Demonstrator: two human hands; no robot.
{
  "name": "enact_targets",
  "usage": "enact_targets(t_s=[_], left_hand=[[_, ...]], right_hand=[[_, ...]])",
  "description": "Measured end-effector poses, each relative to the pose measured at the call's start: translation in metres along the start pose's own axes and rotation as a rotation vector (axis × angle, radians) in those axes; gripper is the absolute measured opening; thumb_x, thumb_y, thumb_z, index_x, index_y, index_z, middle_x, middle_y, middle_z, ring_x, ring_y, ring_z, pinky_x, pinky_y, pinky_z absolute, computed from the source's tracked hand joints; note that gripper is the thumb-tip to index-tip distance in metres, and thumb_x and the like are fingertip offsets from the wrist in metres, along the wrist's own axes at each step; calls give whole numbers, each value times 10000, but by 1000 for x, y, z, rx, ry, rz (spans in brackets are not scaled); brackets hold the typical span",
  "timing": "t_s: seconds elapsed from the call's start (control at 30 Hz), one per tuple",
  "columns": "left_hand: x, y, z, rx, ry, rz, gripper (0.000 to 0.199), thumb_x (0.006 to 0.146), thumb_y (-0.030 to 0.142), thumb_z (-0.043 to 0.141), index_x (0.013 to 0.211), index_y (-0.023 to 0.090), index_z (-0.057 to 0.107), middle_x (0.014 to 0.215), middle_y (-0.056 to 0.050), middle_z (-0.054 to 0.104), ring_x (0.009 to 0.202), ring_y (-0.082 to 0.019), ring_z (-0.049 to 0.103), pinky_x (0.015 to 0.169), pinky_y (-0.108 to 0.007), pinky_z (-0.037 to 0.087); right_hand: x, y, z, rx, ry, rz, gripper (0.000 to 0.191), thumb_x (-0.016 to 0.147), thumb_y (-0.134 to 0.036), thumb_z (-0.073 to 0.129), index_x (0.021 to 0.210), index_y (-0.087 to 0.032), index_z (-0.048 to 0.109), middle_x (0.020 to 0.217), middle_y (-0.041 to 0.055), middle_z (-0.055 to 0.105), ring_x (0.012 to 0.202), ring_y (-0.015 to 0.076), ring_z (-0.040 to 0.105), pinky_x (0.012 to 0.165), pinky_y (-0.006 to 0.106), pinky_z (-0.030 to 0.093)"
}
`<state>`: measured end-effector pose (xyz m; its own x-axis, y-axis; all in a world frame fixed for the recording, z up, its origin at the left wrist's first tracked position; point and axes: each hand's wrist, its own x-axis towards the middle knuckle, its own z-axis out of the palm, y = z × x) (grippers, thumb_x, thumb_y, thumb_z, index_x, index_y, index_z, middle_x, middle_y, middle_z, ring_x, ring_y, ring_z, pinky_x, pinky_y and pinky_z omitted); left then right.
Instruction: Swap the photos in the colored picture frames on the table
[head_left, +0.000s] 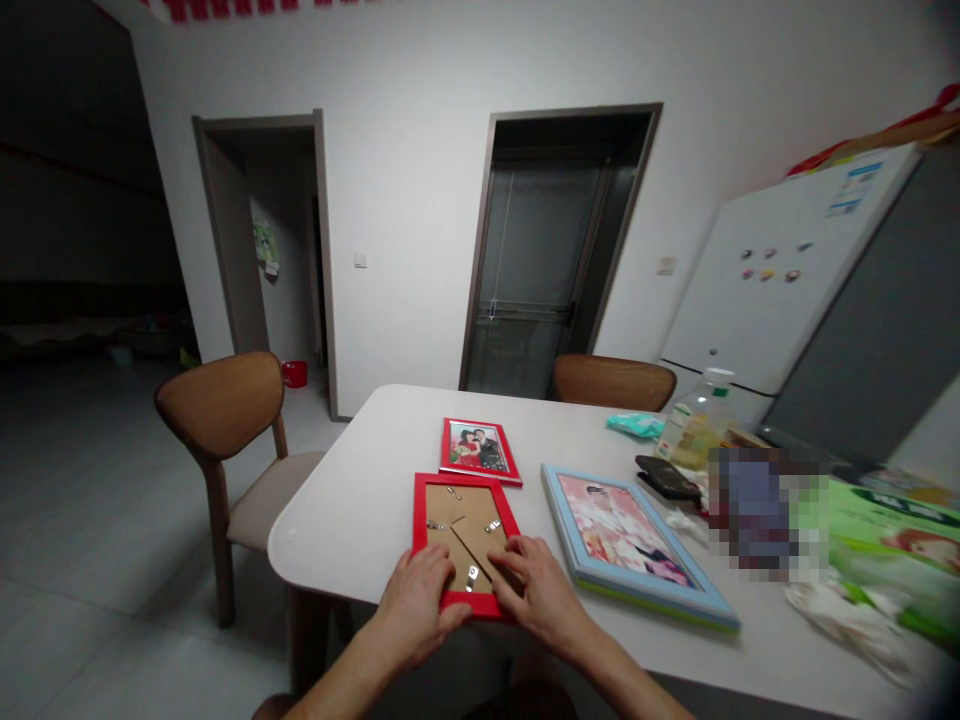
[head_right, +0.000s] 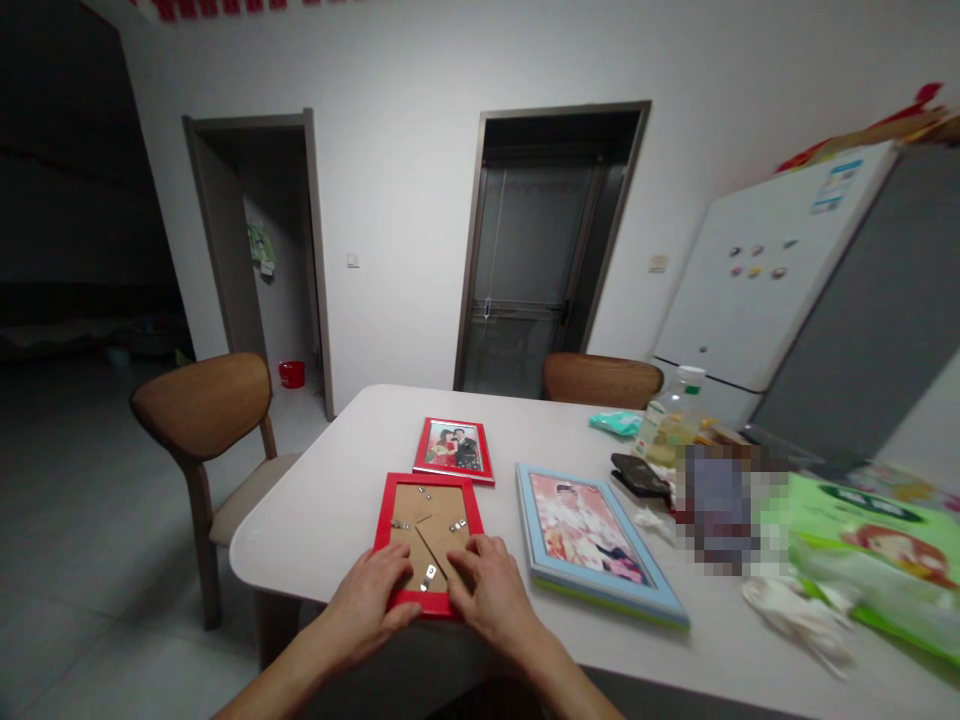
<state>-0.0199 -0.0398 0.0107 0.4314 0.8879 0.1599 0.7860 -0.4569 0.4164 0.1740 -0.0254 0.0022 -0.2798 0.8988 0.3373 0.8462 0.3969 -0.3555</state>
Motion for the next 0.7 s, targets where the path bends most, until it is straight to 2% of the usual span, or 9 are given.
enact_targets(t_s=[0.1, 0.23, 0.37, 0.43, 0.57, 0.7], left_hand=[[-2, -3, 0, -13, -8, 2, 479, 646, 388, 629, 1046, 154, 508, 1251, -117, 431, 1157, -256, 358, 975, -401, 246], [-1, -5, 1, -18, -4, 4, 477, 634, 381, 644, 1040, 170, 511, 1236, -95, 451, 1144, -238, 375, 972, -370, 262], [0, -7, 3, -23, 3, -5, 521, 635, 391, 642, 1084, 180, 482, 1220, -84, 465, 1133, -234, 384, 963, -353, 275], [-1, -7, 3, -30, 9, -14, 561, 635, 397, 642, 1115, 173, 459, 1221, -92, 461, 1129, -240, 387, 957, -351, 282], [-2, -7, 4, -51, 25, -21, 621, 634, 391, 646, 1156, 142, 421, 1205, -118, 468, 1119, -248, 396, 959, -353, 283], [-3, -10, 6, -74, 43, -5, 571, 631, 387, 652, 1121, 177, 446, 1182, -94, 485, 1090, -237, 426, 936, -345, 315]], right_hand=[[8, 3, -2, -27, -12, -10, 290, 779, -319, 394, 942, -214, 611, 909, 62, 538, 869, 185, 448, 760, 278, 339], [30, 9, 0, -122, -3, 61, 305, 793, -268, 361, 993, -190, 578, 923, 80, 523, 866, 186, 439, 759, 275, 325], [45, 12, 5, -172, -20, 83, 271, 779, -230, 369, 815, -141, 622, 866, 107, 520, 844, 209, 429, 765, 299, 315], [46, 13, 6, -171, -24, 76, 274, 776, -211, 365, 738, -131, 625, 848, 109, 521, 839, 207, 428, 777, 298, 311], [41, 13, 6, -163, -20, 45, 291, 786, -200, 343, 747, -139, 624, 878, 93, 518, 850, 187, 432, 786, 275, 312], [39, 12, 6, -158, 0, 45, 293, 779, -183, 342, 736, -128, 626, 881, 100, 527, 872, 189, 437, 804, 282, 312]])
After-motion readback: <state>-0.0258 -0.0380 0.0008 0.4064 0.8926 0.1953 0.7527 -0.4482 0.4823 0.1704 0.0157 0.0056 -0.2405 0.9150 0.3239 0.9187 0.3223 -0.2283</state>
